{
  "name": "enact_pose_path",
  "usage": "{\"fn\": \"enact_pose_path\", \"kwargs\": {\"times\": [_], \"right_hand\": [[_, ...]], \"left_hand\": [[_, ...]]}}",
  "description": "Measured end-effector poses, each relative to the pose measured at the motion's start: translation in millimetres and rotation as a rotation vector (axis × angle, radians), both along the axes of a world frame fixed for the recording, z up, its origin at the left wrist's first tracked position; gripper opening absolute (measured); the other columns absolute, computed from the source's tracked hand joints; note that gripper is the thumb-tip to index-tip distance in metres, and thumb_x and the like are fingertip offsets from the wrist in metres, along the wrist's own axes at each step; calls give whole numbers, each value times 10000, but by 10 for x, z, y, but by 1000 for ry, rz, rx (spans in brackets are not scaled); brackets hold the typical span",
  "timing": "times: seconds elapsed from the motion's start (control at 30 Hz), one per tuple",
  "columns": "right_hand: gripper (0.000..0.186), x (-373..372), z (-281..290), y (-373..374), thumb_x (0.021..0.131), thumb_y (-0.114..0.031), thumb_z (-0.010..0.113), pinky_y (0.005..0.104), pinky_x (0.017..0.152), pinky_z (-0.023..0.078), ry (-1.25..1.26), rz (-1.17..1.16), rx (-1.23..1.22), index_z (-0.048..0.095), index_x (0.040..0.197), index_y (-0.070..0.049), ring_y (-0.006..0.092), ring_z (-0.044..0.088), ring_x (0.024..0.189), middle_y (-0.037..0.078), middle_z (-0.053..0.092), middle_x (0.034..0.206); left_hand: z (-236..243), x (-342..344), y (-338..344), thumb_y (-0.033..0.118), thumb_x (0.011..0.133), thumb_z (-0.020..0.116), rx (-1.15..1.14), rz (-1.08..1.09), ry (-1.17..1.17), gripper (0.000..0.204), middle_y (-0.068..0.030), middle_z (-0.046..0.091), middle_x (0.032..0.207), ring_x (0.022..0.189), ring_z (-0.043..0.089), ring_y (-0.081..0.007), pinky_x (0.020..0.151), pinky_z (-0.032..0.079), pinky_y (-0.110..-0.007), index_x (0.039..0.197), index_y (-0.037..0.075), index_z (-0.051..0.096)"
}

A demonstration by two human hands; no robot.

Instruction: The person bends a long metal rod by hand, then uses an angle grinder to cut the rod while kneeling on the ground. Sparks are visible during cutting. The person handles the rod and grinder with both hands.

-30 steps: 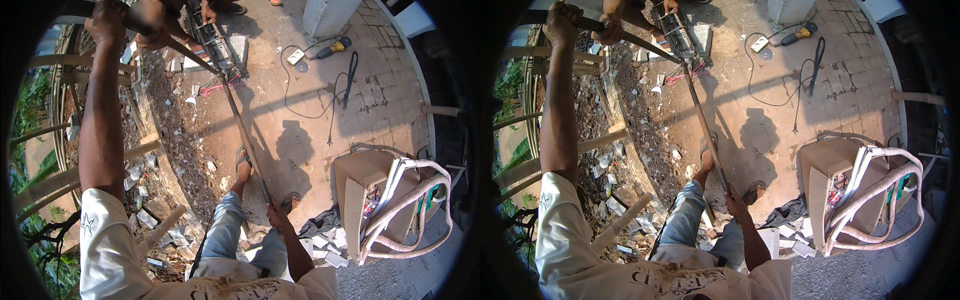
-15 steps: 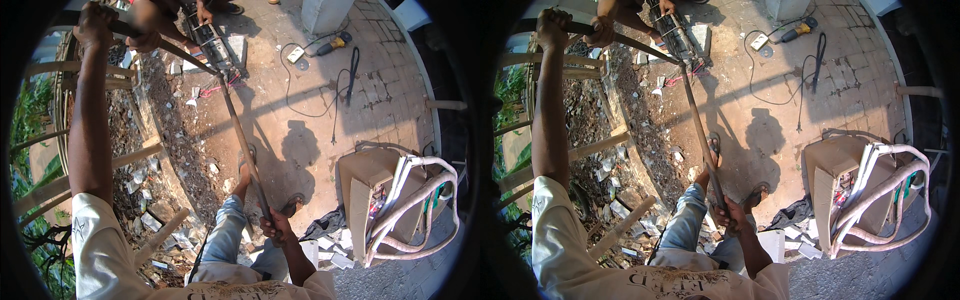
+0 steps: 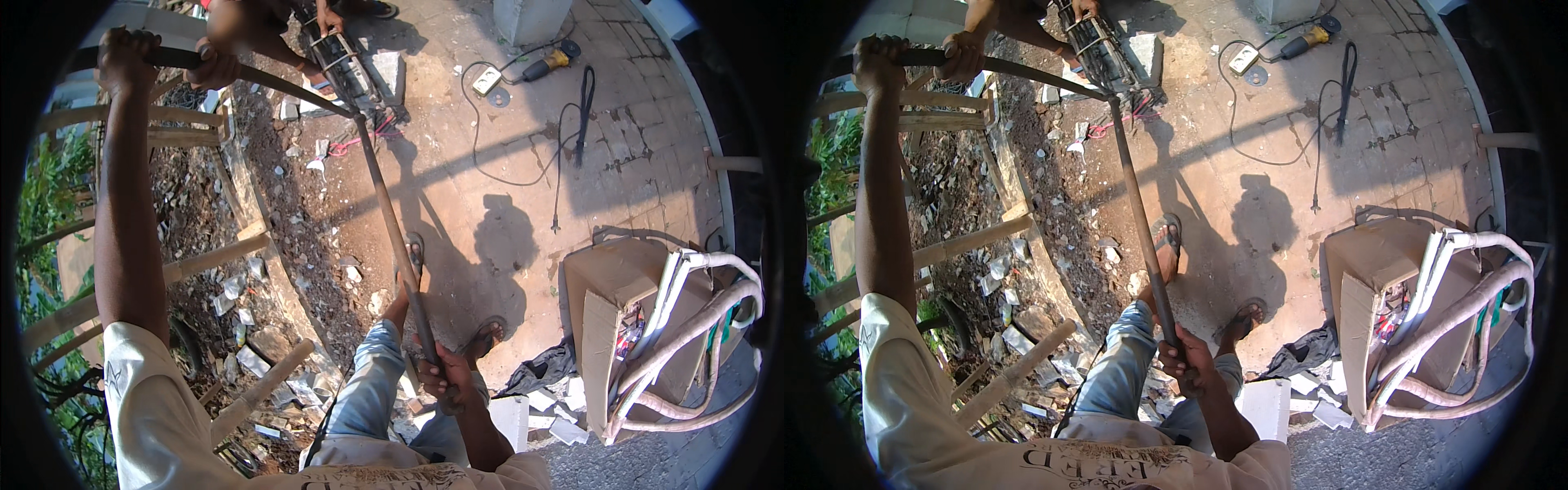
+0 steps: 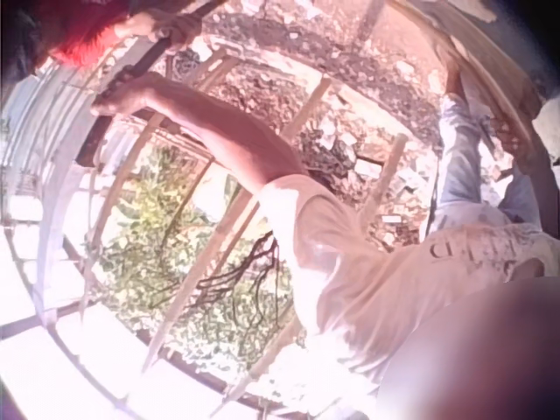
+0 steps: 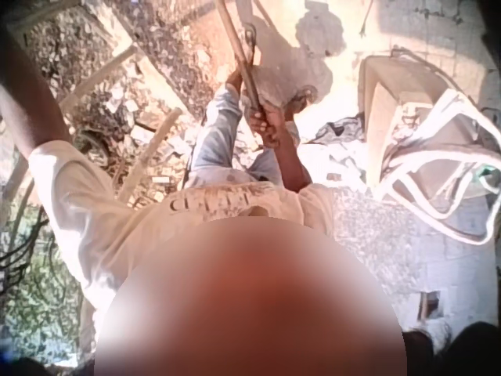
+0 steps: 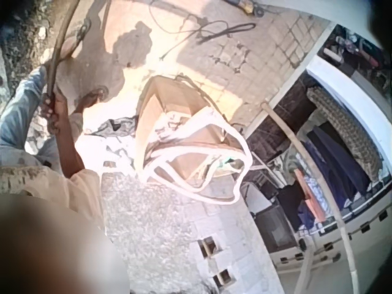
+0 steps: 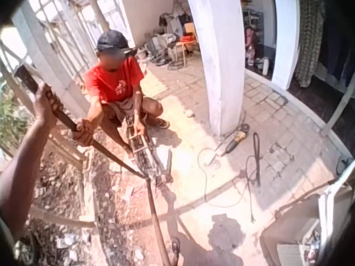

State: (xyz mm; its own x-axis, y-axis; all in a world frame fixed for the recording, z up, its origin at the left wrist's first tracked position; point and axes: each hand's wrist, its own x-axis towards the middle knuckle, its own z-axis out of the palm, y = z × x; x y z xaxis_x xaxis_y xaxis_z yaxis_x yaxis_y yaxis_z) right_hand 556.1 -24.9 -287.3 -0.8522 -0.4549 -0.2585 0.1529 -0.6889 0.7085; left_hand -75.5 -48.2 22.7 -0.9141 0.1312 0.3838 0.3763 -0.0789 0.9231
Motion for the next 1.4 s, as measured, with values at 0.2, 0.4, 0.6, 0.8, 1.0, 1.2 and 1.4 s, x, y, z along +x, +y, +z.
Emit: {"fn": "enact_pose_path", "kwargs": {"times": [0.2,0.4,0.6,0.8,1.0,1.2,1.4], "right_hand": [[377,15,228,66,979,-356,495,470,701,560,-58,365,635,423,1256,-111,225,591,716,134,575,981],[842,304,413,170,811,-195,623,493,901,535,82,168,906,193,1523,-65,305,565,1180,245,442,1400],[732,569,355,-34,767,-223,636,313,858,498,29,-366,681,382,1405,32,315,355,1389,229,282,1530],[352,643,53,-457,829,-196,520,446,1045,385,-277,-656,753,562,1096,30,365,301,1416,265,309,1514],[322,518,-80,-525,981,-258,397,534,1103,276,-177,-626,1841,533,850,3,424,456,1279,295,550,1270],[436,287,12,-416,1003,-360,423,549,910,454,-101,-1084,1850,448,695,-53,340,626,778,185,647,791],[165,175,-297,-21,830,-137,646,363,591,494,344,-1374,1961,587,687,-78,205,581,647,55,583,675]], "left_hand": [[2,265,259,160,836,571,95,18,-69,251,-42,367,538,487,418,-199,570,419,-387,657,87,412],[-109,560,587,170,851,560,32,-29,20,319,5,293,554,505,314,-150,572,351,-331,623,133,340],[-157,807,714,159,893,556,17,-31,68,292,-5,397,538,462,372,-134,516,387,-329,632,111,434],[-464,1136,853,279,864,553,-38,116,288,322,-74,512,616,480,482,-170,375,371,-318,752,-20,584],[-372,764,458,301,911,413,-33,-190,187,377,-89,504,884,801,543,-283,749,465,-445,1092,-12,517],[-271,573,434,245,945,426,-106,-186,179,226,-49,450,701,675,507,-214,649,455,-402,829,62,489],[-375,1249,641,196,962,489,-56,53,281,219,-39,428,630,583,498,-214,647,486,-424,776,80,488]]}}
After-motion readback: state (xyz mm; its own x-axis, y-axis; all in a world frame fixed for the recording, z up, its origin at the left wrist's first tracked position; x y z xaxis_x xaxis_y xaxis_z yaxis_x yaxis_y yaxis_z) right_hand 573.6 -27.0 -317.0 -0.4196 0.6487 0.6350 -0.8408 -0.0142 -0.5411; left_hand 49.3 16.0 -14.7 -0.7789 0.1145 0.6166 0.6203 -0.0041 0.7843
